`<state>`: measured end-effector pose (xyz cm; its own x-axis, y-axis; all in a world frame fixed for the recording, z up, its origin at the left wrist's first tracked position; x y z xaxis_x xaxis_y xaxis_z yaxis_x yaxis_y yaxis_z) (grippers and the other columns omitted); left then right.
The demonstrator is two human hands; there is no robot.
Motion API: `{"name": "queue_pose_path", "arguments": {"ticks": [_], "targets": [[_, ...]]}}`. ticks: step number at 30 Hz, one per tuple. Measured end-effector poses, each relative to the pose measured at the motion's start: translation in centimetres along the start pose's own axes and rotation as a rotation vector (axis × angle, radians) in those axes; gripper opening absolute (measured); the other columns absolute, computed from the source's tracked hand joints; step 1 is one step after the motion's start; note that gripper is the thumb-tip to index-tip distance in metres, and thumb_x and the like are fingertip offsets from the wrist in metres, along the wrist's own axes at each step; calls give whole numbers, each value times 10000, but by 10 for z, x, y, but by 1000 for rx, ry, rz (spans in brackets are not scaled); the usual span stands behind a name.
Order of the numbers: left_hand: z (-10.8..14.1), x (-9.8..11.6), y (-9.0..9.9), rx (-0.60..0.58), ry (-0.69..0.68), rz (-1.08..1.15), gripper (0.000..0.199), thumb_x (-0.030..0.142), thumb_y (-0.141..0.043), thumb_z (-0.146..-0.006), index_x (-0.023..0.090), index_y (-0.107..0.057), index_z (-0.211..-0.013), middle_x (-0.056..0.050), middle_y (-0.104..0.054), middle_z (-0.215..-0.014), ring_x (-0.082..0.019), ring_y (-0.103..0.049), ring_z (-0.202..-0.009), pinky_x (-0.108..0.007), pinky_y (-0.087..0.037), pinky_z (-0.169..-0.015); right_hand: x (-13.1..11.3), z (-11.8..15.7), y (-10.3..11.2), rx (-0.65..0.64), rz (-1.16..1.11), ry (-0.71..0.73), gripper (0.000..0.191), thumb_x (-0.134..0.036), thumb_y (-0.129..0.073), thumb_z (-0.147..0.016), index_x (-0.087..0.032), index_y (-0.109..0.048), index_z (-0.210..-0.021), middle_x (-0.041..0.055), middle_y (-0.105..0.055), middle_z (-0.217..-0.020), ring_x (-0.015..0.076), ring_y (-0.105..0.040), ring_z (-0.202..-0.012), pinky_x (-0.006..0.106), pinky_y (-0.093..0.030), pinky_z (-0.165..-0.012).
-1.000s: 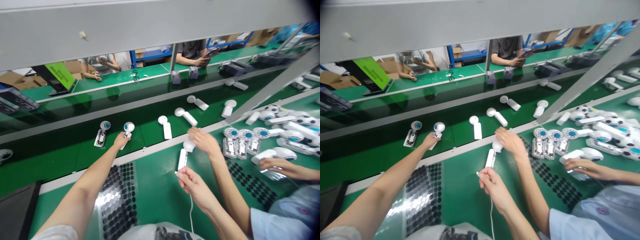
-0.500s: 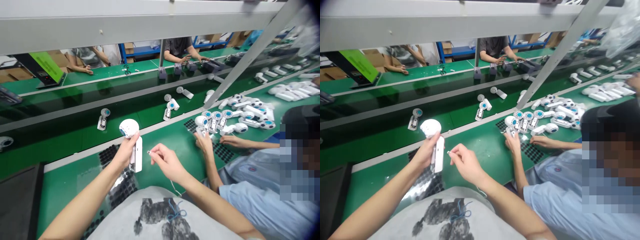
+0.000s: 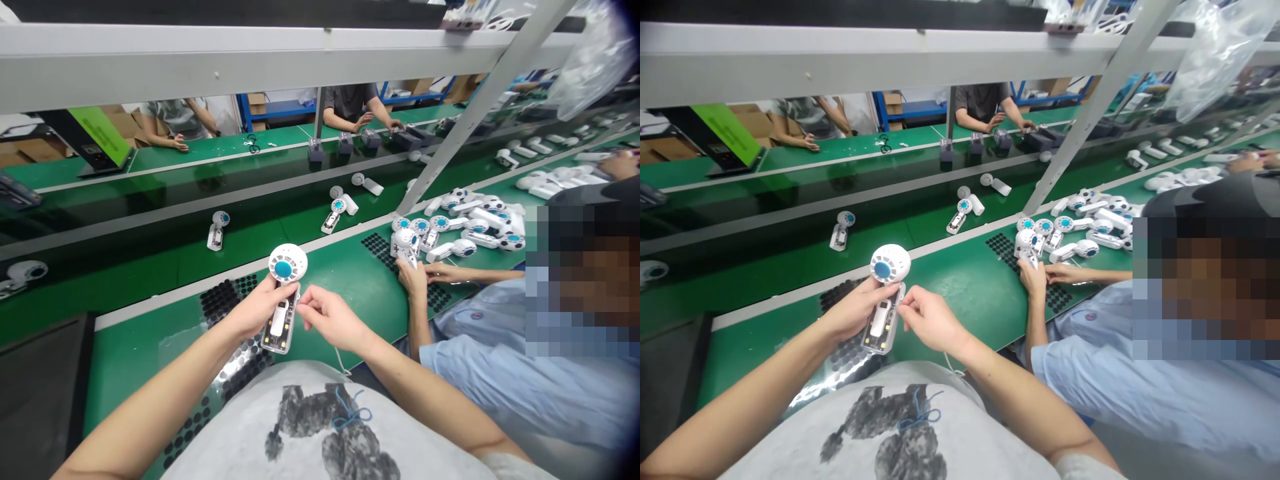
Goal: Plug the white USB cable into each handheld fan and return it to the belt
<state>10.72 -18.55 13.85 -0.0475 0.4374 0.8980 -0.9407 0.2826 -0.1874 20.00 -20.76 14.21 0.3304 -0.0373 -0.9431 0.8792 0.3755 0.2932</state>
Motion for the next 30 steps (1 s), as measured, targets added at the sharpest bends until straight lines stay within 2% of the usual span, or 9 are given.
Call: {"name": "queue_pose_path", "arguments": {"ticks": [8,13,15,17,19,21,24,28,30], "targets": [[-9,-25,5,31,111,-14,427,296,-587,-761,170,-426,-1136,-7,-565,-778,-114,-524,-598,-258,-410,-597,26,-11,-15,-100,-73,-64,104,-221,-478,-818,-200,-440,-723,-37,-590,-575,81,-437,-480,202,-325,-489],[-22,-33,14,4,101,-67,451,379,-620,-720,143,-480,-1078,-42,-589,-831,-158,-548,-687,-279,-413,-635,39,-24,-19,-132,-202,-131,107,-214,-512,-795,-193,-445,-714,-59,-528,-522,72,-415,-459,195,-292,-464],[-31,-30,34,69,31,-147,420,388,-628,-705,136,-520,-1024,-57,-598,-891,-170,-547,-758,-282,-409,-691,49,-28,-12,-136,-259,-186,127,-245,-542,-775,-188,-456,-701,-68,-497,-500,62,-371,-428,191,-254,-434],[-44,-27,66,208,-20,-208,402,392,-632,-693,137,-537,-989,-59,-605,-914,-170,-544,-790,-274,-402,-721,64,-31,4,-107,-301,-255,172,-306,-566,-753,-186,-458,-692,-78,-458,-482,51,-310,-396,191,-198,-403],[-64,-30,99,333,-8,-227,400,404,-637,-676,135,-539,-955,-55,-615,-846,-169,-550,-730,-273,-407,-678,79,-33,24,-34,-321,-291,226,-372,-563,-745,-188,-442,-693,-86,-427,-486,46,-265,-389,194,-159,-395],[-94,-33,122,393,25,-234,387,407,-649,-654,127,-544,-899,-47,-608,-744,-169,-544,-642,-276,-405,-617,90,-37,39,28,-323,-287,258,-416,-540,-756,-191,-428,-700,-85,-422,-502,46,-250,-394,199,-153,-402],[-148,-26,143,462,1,-283,352,368,-681,-628,118,-556,-841,-63,-609,-724,-191,-560,-662,-292,-408,-621,104,-43,42,48,-329,-306,276,-445,-527,-775,-193,-437,-710,-80,-425,-508,54,-255,-403,211,-164,-416],[-206,-1,176,635,-41,-391,353,273,-701,-611,105,-560,-888,-151,-609,-918,-285,-547,-927,-331,-401,-727,119,-49,39,56,-357,-351,298,-469,-522,-793,-196,-440,-707,-75,-411,-517,59,-251,-422,222,-157,-430],[-220,14,201,750,-70,-452,439,228,-691,-616,94,-532,-1003,-219,-515,-1143,-352,-400,-1151,-363,-364,-819,126,-52,41,64,-387,-377,308,-479,-525,-791,-197,-431,-706,-76,-406,-520,56,-234,-423,228,-138,-435]]}}
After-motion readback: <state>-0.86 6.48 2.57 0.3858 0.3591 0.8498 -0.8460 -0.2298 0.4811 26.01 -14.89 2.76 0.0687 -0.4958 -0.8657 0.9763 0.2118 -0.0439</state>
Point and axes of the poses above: each hand's wrist, its own z-axis away from the middle knuckle, its own y-axis out of the back of the hand, x = y × z, the point moved 9 cm from there along -z, towards the middle knuckle
